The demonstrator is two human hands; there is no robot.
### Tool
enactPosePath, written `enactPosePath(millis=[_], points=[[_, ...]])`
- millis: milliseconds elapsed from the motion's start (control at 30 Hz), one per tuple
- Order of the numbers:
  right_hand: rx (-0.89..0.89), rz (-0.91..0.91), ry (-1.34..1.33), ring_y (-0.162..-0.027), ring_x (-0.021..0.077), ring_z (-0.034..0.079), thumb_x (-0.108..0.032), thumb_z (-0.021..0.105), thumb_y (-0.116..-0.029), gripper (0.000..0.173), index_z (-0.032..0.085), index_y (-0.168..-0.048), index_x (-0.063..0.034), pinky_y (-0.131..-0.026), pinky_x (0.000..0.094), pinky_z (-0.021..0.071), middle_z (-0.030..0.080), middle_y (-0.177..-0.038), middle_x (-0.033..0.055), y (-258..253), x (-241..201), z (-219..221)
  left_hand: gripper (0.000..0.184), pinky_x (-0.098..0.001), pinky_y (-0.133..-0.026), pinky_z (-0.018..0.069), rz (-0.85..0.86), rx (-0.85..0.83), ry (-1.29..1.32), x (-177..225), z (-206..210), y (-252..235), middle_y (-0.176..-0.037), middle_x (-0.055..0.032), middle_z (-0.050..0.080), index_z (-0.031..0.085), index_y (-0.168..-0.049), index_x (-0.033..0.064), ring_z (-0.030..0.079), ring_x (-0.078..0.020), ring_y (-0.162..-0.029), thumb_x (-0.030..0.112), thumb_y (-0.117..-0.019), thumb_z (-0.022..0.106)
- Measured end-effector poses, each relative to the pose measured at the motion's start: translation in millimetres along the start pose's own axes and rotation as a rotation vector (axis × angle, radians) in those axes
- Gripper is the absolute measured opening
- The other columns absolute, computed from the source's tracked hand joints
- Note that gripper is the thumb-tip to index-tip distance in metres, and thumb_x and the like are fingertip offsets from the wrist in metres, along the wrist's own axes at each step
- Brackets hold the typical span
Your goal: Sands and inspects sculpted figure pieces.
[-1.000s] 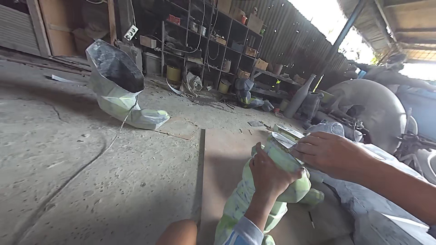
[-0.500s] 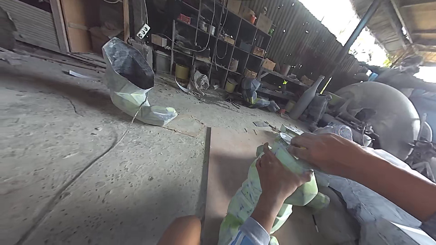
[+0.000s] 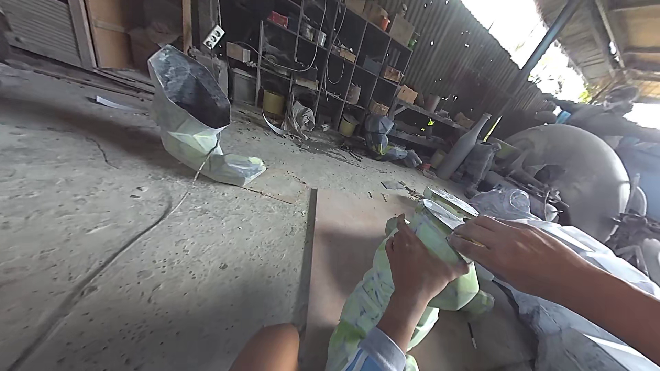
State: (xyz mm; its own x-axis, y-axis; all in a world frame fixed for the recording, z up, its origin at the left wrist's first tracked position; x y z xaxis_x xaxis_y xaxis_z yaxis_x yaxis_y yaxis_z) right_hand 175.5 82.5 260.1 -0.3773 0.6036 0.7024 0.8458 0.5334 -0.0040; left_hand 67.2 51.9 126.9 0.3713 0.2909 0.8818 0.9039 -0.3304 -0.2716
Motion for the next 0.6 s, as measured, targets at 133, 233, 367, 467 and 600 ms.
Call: enactPosePath(millis=[133, 233, 367, 467, 600], points=[[0.030, -0.037, -0.020, -0.105, 0.0201, 0.068, -0.020, 0.063, -0.0939, 0.021, 0.074, -0.111, -0.0166, -0.085, 0.0348, 0.0600, 0.070, -0.109, 0.0015, -2, 8, -4, 0.159, -0.0478, -0.112, 0.0408, 0.011, 0.019, -0.015, 1, 4, 1, -0.124, -0.0079, 0.065, 0.021, -0.158, 0.0058, 0.060, -0.0220, -0.117, 0.086, -0.0341, 0.080], [0.033, -0.034, -0.018, -0.107, 0.0208, 0.068, -0.015, 0.065, -0.0936, 0.025, 0.073, -0.118, -0.0153, -0.087, 0.0353, 0.0594, 0.070, -0.112, 0.0028, -12, 13, 1, 0.158, -0.0481, -0.112, 0.0402, 0.025, 0.026, -0.033, 4, 6, 4, -0.125, -0.0084, 0.065, 0.021, -0.158, 0.0040, 0.061, -0.0218, -0.118, 0.088, -0.0367, 0.077], [0.002, -0.048, 0.045, -0.109, 0.0224, 0.066, -0.010, 0.066, -0.0924, 0.025, 0.073, -0.117, -0.0110, -0.092, 0.0356, 0.0573, 0.070, -0.112, 0.0037, -18, 9, 8, 0.158, -0.0479, -0.112, 0.0400, 0.020, 0.027, -0.044, 4, 4, 3, -0.123, -0.0079, 0.065, 0.021, -0.158, 0.0038, 0.061, -0.0213, -0.117, 0.087, -0.0358, 0.078], [-0.010, -0.027, 0.062, -0.110, 0.0226, 0.067, -0.010, 0.069, -0.0897, 0.026, 0.073, -0.116, -0.0105, -0.093, 0.0366, 0.0571, 0.071, -0.114, 0.0035, -11, 8, 5, 0.158, -0.0470, -0.112, 0.0405, 0.017, 0.026, -0.038, 0, 1, 0, -0.124, -0.0080, 0.065, 0.022, -0.158, 0.0034, 0.062, -0.0207, -0.116, 0.087, -0.0362, 0.078], [-0.022, -0.080, 0.092, -0.110, 0.0215, 0.067, -0.015, 0.065, -0.0940, 0.024, 0.073, -0.117, -0.0122, -0.094, 0.0360, 0.0574, 0.071, -0.114, 0.0021, -3, 13, -2, 0.159, -0.0459, -0.111, 0.0412, 0.008, 0.039, -0.037, -2, -1, -4, -0.125, -0.0082, 0.064, 0.021, -0.158, 0.0041, 0.061, -0.0210, -0.116, 0.088, -0.0359, 0.078]])
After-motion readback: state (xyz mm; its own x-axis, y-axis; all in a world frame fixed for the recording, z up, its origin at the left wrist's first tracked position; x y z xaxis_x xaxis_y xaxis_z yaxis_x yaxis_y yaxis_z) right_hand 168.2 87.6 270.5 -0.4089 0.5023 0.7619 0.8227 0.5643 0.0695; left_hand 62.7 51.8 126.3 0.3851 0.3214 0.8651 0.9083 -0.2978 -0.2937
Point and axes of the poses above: each hand's wrist, its own y-axis away from the middle knuckle, its own z-axis out of the palm, x = y × z, the point moved 7 cm from there along -y, towards the middle knuckle
